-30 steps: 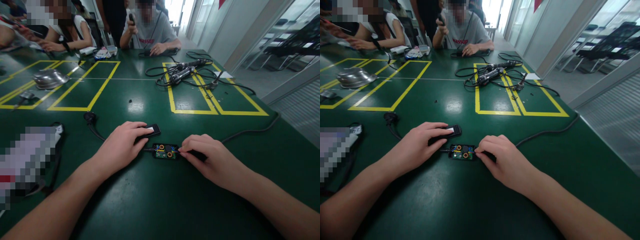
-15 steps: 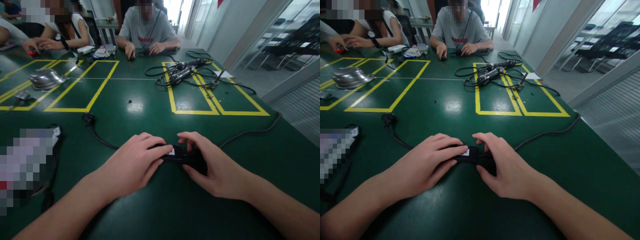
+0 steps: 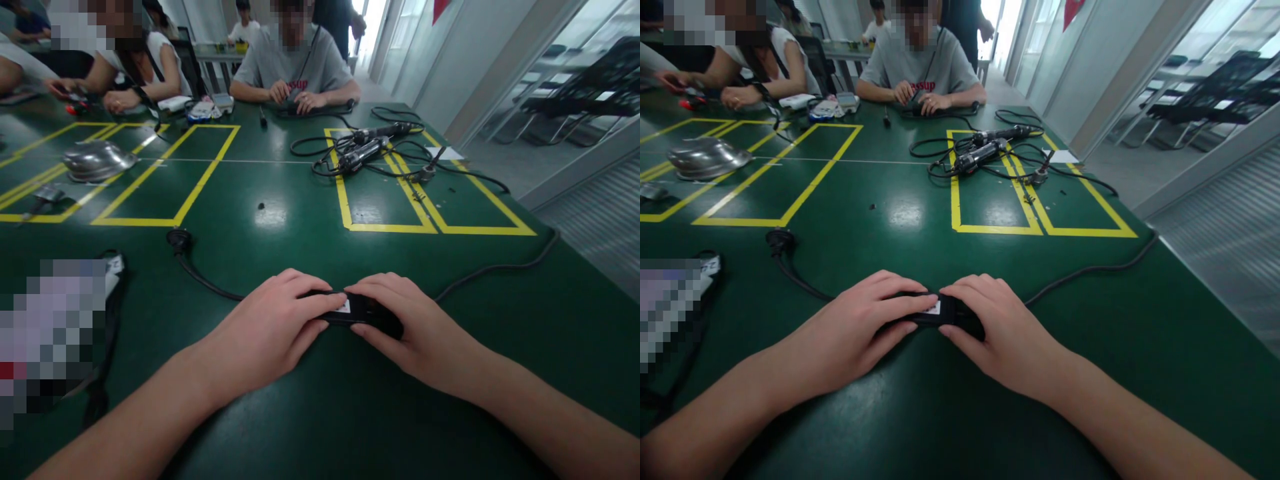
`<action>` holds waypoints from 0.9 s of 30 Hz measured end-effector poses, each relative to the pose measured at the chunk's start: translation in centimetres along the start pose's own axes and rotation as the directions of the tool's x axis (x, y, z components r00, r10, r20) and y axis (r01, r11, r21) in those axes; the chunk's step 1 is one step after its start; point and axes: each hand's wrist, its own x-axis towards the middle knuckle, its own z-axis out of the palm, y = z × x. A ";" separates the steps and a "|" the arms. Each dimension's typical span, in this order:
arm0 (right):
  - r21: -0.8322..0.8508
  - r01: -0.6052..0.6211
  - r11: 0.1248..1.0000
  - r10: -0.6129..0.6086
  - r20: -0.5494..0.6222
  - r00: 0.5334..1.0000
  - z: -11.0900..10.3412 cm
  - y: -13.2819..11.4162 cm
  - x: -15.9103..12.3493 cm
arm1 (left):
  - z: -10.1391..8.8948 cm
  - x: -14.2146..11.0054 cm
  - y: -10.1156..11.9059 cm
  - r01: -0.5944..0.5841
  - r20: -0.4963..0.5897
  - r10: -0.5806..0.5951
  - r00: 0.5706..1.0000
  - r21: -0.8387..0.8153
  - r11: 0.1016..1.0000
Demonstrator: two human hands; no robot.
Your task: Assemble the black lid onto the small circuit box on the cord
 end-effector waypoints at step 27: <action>-0.037 -0.030 0.999 0.030 -0.001 1.000 -0.6 0.0 0.0 | 0.0 0.0 -2.3 0.284 -0.265 -0.238 0.935 0.151 0.947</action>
